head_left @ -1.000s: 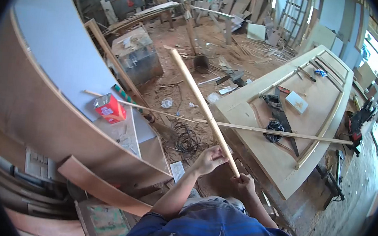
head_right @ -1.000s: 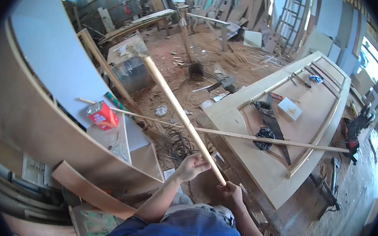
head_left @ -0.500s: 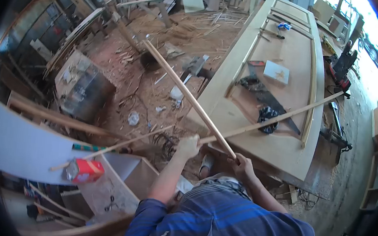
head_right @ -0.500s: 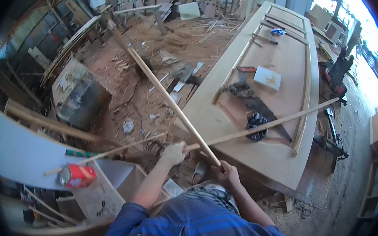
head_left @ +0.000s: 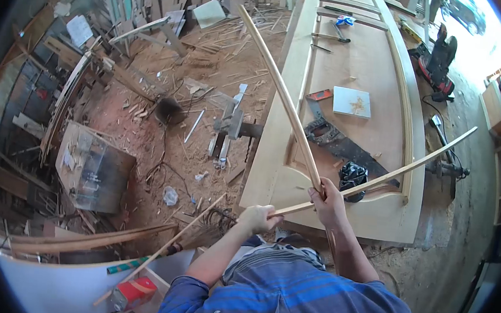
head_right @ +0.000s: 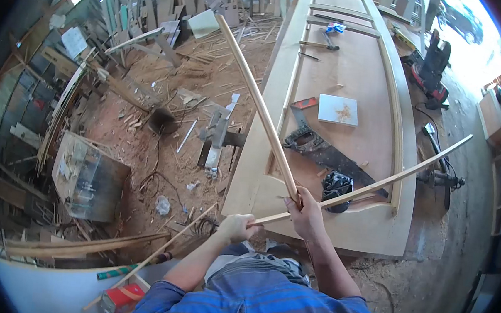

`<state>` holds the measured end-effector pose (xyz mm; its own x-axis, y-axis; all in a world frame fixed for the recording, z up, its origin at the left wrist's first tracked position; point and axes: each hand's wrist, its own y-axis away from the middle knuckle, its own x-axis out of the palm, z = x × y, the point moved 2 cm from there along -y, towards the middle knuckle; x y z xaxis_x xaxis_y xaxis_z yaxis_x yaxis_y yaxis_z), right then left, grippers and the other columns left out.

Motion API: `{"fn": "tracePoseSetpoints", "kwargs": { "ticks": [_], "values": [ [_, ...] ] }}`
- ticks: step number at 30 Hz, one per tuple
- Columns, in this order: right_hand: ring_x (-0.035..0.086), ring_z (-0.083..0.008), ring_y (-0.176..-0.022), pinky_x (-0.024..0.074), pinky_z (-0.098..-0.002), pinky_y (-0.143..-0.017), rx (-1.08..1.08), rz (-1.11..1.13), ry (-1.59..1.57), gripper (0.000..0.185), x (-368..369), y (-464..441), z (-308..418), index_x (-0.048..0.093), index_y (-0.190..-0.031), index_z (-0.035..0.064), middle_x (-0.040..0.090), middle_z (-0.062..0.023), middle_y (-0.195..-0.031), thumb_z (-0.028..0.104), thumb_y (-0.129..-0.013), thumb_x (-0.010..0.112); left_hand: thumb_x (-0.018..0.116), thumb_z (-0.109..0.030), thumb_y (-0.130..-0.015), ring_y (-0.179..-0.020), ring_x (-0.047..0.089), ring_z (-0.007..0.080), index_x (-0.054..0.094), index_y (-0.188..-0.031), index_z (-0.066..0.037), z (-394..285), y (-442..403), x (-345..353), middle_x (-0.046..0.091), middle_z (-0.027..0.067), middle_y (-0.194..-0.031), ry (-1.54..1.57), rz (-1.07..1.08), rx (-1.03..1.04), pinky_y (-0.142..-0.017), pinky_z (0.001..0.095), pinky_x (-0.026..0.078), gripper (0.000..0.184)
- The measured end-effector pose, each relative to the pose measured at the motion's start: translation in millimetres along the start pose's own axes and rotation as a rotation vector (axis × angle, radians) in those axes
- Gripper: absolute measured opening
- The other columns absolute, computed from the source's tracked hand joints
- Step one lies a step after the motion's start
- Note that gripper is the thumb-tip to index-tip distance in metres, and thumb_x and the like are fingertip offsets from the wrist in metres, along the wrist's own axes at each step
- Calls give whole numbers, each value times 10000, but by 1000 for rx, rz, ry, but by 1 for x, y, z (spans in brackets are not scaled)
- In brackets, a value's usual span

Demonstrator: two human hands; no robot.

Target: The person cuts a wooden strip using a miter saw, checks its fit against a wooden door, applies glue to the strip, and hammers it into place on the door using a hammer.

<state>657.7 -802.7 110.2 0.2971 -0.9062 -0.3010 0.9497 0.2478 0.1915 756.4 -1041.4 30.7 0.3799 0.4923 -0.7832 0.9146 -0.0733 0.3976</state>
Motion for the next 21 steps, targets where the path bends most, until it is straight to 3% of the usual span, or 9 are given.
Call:
{"fn": "tracePoseSetpoints", "kwargs": {
  "ticks": [4,7,12,17,21],
  "values": [
    [630,-151,-685,514,-339,-638,63,-43,-93,380,0,-8,10,648,-1342,2,681,-81,-809,198,-1030,742,655,-553,-1019,-967,748,474,736,-1050,-64,-49,-35,-4,777,257,-978,172,109,122,-858,568,578,497],
    [630,-140,-677,515,-332,-629,12,-140,-103,342,8,-25,2,650,-1324,1,669,-67,-793,165,-1032,721,628,-504,-1052,-981,741,480,722,-1075,-30,-63,-75,10,772,274,-984,221,17,212,-869,576,574,483],
    [635,-132,-621,521,-328,-583,-37,-230,-31,273,12,-76,23,664,-1262,-13,665,-69,-796,147,-1042,690,656,-396,-1044,-1020,736,484,672,-1182,-5,-82,-125,-14,738,270,-1126,219,-83,321,-901,581,577,414],
    [645,-124,-593,532,-311,-524,79,-180,-60,212,36,-164,45,671,-1119,-10,651,-51,-780,199,-1088,651,697,-278,-1001,-1127,717,444,650,-1276,0,-48,-147,-22,711,228,-1204,74,-110,479,-946,537,586,394],
    [623,-119,-561,507,-310,-466,159,-152,-138,229,70,-264,19,672,-1059,1,632,-45,-756,222,-1107,633,697,-255,-992,-1140,714,420,652,-1288,4,-14,-130,-42,719,221,-1204,49,-103,542,-955,517,581,395]
  ]
}}
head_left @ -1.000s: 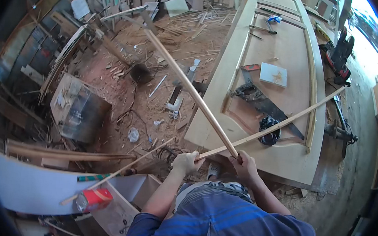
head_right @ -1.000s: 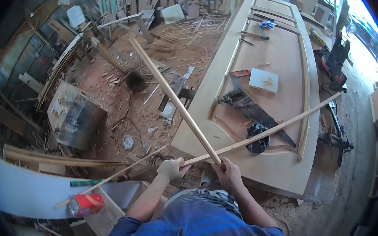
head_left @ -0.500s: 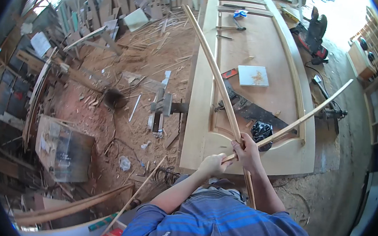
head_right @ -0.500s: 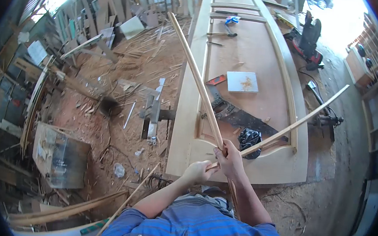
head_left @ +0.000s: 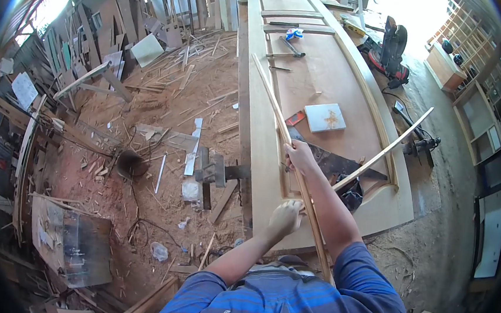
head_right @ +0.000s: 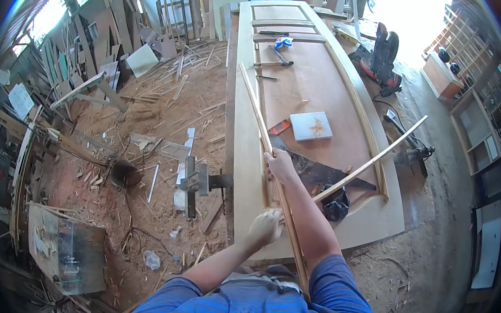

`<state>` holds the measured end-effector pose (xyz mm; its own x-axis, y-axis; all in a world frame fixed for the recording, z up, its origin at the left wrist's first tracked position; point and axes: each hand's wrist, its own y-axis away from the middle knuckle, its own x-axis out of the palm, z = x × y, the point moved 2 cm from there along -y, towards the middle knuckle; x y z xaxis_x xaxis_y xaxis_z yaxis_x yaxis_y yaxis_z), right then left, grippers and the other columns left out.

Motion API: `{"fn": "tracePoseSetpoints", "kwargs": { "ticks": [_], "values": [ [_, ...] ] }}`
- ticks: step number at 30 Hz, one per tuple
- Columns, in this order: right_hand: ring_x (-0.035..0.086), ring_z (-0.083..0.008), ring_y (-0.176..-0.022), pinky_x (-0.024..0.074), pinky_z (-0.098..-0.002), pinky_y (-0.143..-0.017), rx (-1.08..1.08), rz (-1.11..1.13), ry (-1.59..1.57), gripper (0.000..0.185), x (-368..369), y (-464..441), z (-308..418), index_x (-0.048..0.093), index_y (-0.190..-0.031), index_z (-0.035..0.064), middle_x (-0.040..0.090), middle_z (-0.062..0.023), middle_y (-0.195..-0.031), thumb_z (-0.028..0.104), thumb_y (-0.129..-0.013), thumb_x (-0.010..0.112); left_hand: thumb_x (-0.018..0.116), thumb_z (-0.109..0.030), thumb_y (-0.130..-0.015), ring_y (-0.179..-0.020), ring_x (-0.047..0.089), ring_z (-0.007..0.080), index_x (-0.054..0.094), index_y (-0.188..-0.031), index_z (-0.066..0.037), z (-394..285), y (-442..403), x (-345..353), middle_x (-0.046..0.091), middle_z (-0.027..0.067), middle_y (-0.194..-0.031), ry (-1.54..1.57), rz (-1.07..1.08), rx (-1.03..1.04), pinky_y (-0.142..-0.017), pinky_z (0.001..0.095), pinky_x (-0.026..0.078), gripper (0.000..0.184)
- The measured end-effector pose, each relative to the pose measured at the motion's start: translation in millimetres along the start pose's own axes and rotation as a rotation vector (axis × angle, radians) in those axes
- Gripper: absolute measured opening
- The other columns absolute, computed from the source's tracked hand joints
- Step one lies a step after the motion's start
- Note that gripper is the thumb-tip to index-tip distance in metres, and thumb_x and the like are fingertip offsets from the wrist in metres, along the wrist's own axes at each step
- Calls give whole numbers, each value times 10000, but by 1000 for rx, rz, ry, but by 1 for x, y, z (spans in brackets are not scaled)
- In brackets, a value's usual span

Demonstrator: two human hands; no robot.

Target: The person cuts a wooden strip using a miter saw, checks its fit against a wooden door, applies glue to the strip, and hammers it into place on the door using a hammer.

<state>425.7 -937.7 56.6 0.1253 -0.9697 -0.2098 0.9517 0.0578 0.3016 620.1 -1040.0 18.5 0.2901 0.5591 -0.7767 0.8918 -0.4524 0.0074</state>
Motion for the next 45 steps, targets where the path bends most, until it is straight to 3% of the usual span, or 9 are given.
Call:
{"fn": "tracePoseSetpoints", "kwargs": {
  "ticks": [7,13,16,20,23,28,30,36,45],
  "values": [
    [750,-233,-630,585,-409,-619,-117,-267,302,317,13,-54,-17,780,-1133,-27,750,-163,-759,253,-1045,661,713,-330,-1001,-1130,710,442,616,-1385,-24,25,39,-29,710,238,-1274,161,68,78,-959,524,578,501],
    [738,-215,-587,572,-370,-507,-40,-252,157,294,47,-43,23,712,-960,-30,729,-128,-741,228,-1074,630,569,-306,-1088,-1171,684,452,619,-1361,-18,36,51,-41,699,263,-1292,244,146,262,-1018,523,547,399],
    [730,-200,-577,563,-357,-468,-21,-225,125,271,72,-86,31,712,-1047,-46,721,-117,-754,218,-1074,658,575,-248,-1064,-1171,706,420,601,-1378,-16,34,56,-60,710,228,-1281,427,303,29,-1029,516,555,392],
    [752,-206,-615,623,-342,-541,-30,-329,32,378,94,-137,42,683,-1379,-32,768,-137,-854,167,-1058,687,604,-201,-1043,-1196,715,286,565,-1391,-28,74,81,-42,702,107,-1254,1737,502,-212,-1040,475,567,390],
    [769,-215,-660,643,-338,-579,-57,-343,50,489,97,-158,30,606,-1509,-8,785,-174,-905,139,-1050,690,599,-238,-1087,-1185,724,264,547,-1436,-43,65,97,-82,711,100,-1255,1859,378,-435,-1046,447,573,403],
    [789,-372,-915,617,-460,-842,-403,-541,493,530,113,-101,-28,651,-1451,13,794,-240,-1068,216,-977,772,605,-205,-1134,-1192,740,261,600,-1428,-32,101,72,-60,718,96,-1278,1429,346,-431,-1016,433,609,341],
    [751,-449,-1045,589,-486,-952,-97,-290,477,487,112,-34,-29,664,-1433,20,785,-251,-1106,235,-1001,725,605,-208,-1131,-1194,729,256,592,-1439,-16,132,51,-47,720,110,-1284,1403,305,-445,-1011,424,606,364],
    [556,-454,-1387,454,-498,-1174,-91,-357,334,514,155,156,-36,575,-1500,-11,580,-302,-1473,147,-1016,648,630,16,-1060,-1032,751,238,361,-1640,-104,170,-14,-56,731,169,-1231,1159,-1,-429,-904,381,636,651],
    [633,-466,-1198,535,-514,-1012,-140,-548,398,527,146,191,-81,561,-1503,17,638,-276,-1324,83,-986,642,665,-72,-1071,-877,762,211,442,-1600,-34,158,-54,-48,735,143,-1163,761,110,-377,-737,366,660,576]
  ]
}}
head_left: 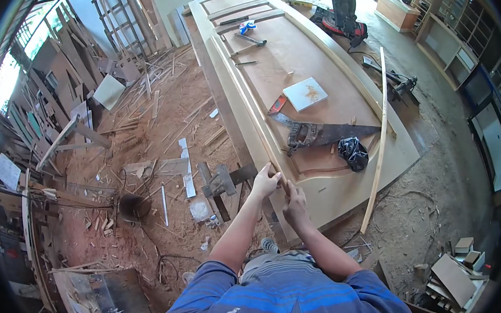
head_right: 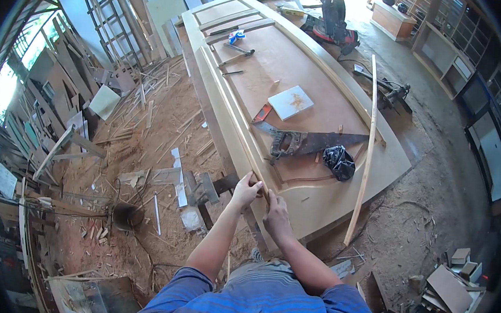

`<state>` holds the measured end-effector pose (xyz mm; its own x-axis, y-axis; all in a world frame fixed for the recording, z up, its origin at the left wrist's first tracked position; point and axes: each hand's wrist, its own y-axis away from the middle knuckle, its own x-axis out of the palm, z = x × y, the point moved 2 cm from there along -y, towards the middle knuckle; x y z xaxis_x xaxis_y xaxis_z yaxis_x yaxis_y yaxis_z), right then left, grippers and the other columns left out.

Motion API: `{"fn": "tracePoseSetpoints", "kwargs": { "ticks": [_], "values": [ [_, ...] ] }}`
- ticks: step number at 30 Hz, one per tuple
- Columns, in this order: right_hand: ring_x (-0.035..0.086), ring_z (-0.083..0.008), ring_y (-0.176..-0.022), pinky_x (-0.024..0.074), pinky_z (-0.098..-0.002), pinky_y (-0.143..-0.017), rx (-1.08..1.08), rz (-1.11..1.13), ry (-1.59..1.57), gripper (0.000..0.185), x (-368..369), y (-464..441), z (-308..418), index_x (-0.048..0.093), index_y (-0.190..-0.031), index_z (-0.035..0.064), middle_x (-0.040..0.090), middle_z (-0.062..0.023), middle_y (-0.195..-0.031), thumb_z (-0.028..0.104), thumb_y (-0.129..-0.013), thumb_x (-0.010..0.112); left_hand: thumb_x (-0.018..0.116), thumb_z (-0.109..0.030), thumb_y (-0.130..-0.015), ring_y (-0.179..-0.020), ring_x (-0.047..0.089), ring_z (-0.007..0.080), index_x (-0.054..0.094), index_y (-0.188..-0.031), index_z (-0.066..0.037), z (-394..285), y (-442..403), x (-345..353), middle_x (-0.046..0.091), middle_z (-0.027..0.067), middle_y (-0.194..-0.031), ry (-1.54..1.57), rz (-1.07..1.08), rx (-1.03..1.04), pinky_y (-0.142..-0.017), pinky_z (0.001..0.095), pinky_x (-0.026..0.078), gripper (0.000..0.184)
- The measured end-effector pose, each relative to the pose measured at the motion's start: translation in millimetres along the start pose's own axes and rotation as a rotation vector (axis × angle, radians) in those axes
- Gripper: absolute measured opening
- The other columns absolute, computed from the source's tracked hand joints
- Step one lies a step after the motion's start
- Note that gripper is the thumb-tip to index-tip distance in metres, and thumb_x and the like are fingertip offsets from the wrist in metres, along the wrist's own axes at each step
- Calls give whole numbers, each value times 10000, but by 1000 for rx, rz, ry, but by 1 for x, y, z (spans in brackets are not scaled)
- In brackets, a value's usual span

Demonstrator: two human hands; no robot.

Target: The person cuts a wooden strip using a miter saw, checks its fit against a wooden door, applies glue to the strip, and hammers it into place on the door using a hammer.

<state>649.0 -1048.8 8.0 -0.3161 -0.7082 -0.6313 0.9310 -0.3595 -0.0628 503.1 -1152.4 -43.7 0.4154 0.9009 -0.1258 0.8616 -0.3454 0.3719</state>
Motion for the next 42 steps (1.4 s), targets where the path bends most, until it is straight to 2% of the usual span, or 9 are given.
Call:
{"fn": "tracePoseSetpoints", "kwargs": {
  "ticks": [4,7,10,13,17,23,28,34,42],
  "values": [
    [663,-448,-1097,548,-514,-973,-61,-48,3,426,4,-12,-13,666,-1386,11,669,-224,-1244,136,-979,686,806,-274,-975,-1135,722,331,518,-1565,11,-10,25,7,679,251,-1296,-611,-211,269,-965,424,603,715],
    [690,-413,-1054,571,-502,-916,-233,-187,153,375,9,-18,-26,717,-1301,19,682,-181,-1198,202,-974,721,829,-333,-934,-1248,663,382,557,-1541,13,-11,42,4,633,280,-1345,-637,-124,241,-1067,430,546,750],
    [665,-367,-1074,569,-482,-916,-238,-275,118,356,13,-23,-31,719,-1280,39,677,-162,-1163,246,-992,701,819,-281,-951,-1186,690,349,624,-1475,12,-9,65,-2,646,235,-1304,-563,-120,390,-1018,419,574,631],
    [658,-361,-1071,566,-499,-893,-59,-187,53,315,21,-35,-37,715,-1249,71,655,-144,-1111,241,-984,711,805,-235,-957,-1181,691,330,653,-1440,-18,-17,110,-7,651,204,-1314,-367,-88,295,-999,409,574,551],
    [648,-364,-1066,559,-513,-874,-57,-236,37,261,17,-45,-30,696,-1190,106,631,-137,-1059,215,-959,749,762,-153,-1007,-1068,701,161,694,-1375,-3,11,174,-13,705,96,-1196,-311,-192,185,-926,311,569,403],
    [650,-364,-1053,556,-509,-877,-103,-299,41,257,23,-51,-40,695,-1162,131,640,-136,-1057,204,-934,788,757,-144,-1019,-1026,715,152,721,-1348,-23,53,259,-9,768,71,-1165,-171,-376,26,-913,312,570,352],
    [662,-361,-1036,561,-495,-885,-107,-292,59,234,23,-55,-41,716,-1132,132,668,-128,-1042,221,-932,798,750,-130,-1035,-1010,702,116,729,-1322,-16,29,301,-29,765,58,-1132,-150,-505,49,-917,288,569,310],
    [670,-339,-1046,566,-475,-904,-83,-283,76,250,23,-54,-38,726,-1136,126,691,-112,-1062,250,-934,807,728,-138,-1053,-996,708,107,732,-1324,-2,29,297,-95,787,58,-1129,-38,-636,126,-931,288,568,303],
    [686,-351,-1062,572,-487,-913,-44,-377,210,255,33,-53,-24,750,-1146,111,721,-111,-1094,254,-940,797,718,-77,-1054,-1032,715,136,718,-1305,29,39,237,-191,765,73,-1147,-102,-526,139,-950,285,570,273]
  ]
}}
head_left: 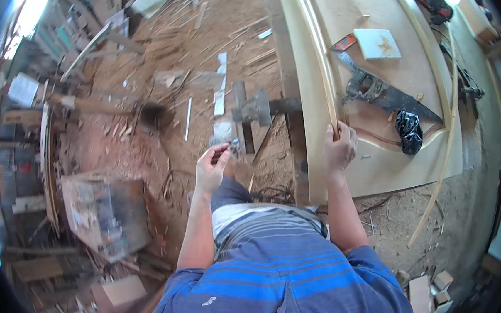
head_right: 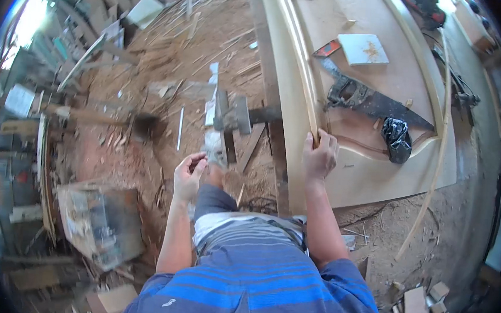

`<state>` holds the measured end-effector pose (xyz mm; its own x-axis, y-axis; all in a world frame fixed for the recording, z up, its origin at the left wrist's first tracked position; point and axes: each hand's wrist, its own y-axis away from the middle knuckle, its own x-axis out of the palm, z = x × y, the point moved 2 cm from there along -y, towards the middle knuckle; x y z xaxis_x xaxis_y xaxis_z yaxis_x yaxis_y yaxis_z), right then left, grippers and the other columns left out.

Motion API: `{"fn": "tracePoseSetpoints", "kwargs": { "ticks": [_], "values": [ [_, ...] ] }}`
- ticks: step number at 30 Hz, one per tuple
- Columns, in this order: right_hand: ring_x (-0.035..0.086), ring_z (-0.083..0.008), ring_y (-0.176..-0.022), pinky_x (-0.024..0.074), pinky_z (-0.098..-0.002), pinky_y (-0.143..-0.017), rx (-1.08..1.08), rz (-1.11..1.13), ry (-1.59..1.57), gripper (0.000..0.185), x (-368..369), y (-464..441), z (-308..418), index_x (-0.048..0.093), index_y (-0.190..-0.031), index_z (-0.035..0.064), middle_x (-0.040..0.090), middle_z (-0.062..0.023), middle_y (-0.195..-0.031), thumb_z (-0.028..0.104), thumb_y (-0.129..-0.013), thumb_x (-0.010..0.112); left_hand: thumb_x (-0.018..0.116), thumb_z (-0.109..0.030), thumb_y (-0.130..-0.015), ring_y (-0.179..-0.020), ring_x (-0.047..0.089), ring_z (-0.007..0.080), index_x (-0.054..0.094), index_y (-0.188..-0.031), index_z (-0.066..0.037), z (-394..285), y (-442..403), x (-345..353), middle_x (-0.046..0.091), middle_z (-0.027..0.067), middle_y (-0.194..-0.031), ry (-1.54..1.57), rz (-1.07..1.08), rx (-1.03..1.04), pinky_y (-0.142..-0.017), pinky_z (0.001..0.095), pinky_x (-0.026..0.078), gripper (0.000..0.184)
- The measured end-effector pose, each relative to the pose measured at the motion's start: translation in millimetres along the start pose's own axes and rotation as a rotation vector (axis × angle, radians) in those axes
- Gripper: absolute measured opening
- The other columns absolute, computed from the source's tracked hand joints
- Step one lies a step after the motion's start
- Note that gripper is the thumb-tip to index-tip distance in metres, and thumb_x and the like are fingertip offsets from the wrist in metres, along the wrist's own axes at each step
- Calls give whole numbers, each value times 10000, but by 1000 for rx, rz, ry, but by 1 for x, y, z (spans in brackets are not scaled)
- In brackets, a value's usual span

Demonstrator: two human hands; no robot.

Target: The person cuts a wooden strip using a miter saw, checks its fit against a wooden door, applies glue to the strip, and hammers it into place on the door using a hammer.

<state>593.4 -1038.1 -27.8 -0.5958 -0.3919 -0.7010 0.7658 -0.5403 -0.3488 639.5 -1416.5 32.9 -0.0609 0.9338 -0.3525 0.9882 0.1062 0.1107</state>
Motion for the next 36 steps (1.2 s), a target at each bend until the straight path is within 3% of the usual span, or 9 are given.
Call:
{"fn": "tracePoseSetpoints", "kwargs": {
  "ticks": [6,10,14,15,20,30,34,36],
  "values": [
    [697,-356,-1008,573,-496,-867,191,-147,166,221,21,-5,29,773,-1068,101,724,-121,-1047,264,-925,814,709,-70,-1053,-1017,716,125,733,-1288,19,86,-148,-62,775,71,-1149,60,199,-16,-926,288,579,253],
    [692,-353,-970,565,-490,-835,168,-202,280,212,28,-4,52,770,-1071,91,722,-123,-1028,245,-931,810,712,-103,-1059,-1015,727,126,735,-1285,8,88,-220,-118,777,63,-1124,95,376,-86,-913,291,582,253],
    [667,-354,-997,552,-487,-871,359,-263,236,214,53,4,61,767,-1090,82,720,-128,-1023,232,-943,806,716,-121,-1061,-1007,729,122,735,-1287,8,84,-274,-182,782,66,-1125,21,452,-206,-903,288,586,261],
    [660,-355,-1005,548,-487,-882,355,-299,286,217,59,8,61,767,-1098,82,719,-130,-1023,232,-945,805,722,-119,-1055,-988,728,119,741,-1289,0,85,-286,-196,789,69,-1124,-19,449,-116,-892,285,585,263],
    [633,-372,-1016,528,-507,-914,278,-342,399,232,65,6,58,764,-1131,90,721,-136,-1034,234,-953,801,735,-124,-1041,-989,734,119,750,-1278,6,82,-343,-234,796,70,-1107,-114,475,-97,-915,290,582,271],
    [630,-411,-997,521,-525,-924,342,-363,512,269,71,2,66,751,-1140,73,696,-184,-1026,222,-917,776,736,-138,-1026,-930,727,140,761,-1260,1,20,-496,-163,794,93,-1060,-140,720,118,-840,300,577,273],
    [624,-420,-1001,519,-524,-927,315,-349,587,267,71,-6,69,736,-1143,54,678,-187,-1049,195,-917,751,745,-141,-1018,-914,725,141,767,-1247,6,-35,-590,-97,798,98,-1037,-202,782,215,-821,302,577,273],
    [618,-417,-1025,511,-526,-944,415,-356,567,277,74,-11,71,727,-1156,50,671,-188,-1077,197,-921,734,749,-141,-1015,-902,724,144,769,-1242,5,-49,-634,-64,799,100,-1029,-236,815,238,-814,303,577,271]
  ]
}}
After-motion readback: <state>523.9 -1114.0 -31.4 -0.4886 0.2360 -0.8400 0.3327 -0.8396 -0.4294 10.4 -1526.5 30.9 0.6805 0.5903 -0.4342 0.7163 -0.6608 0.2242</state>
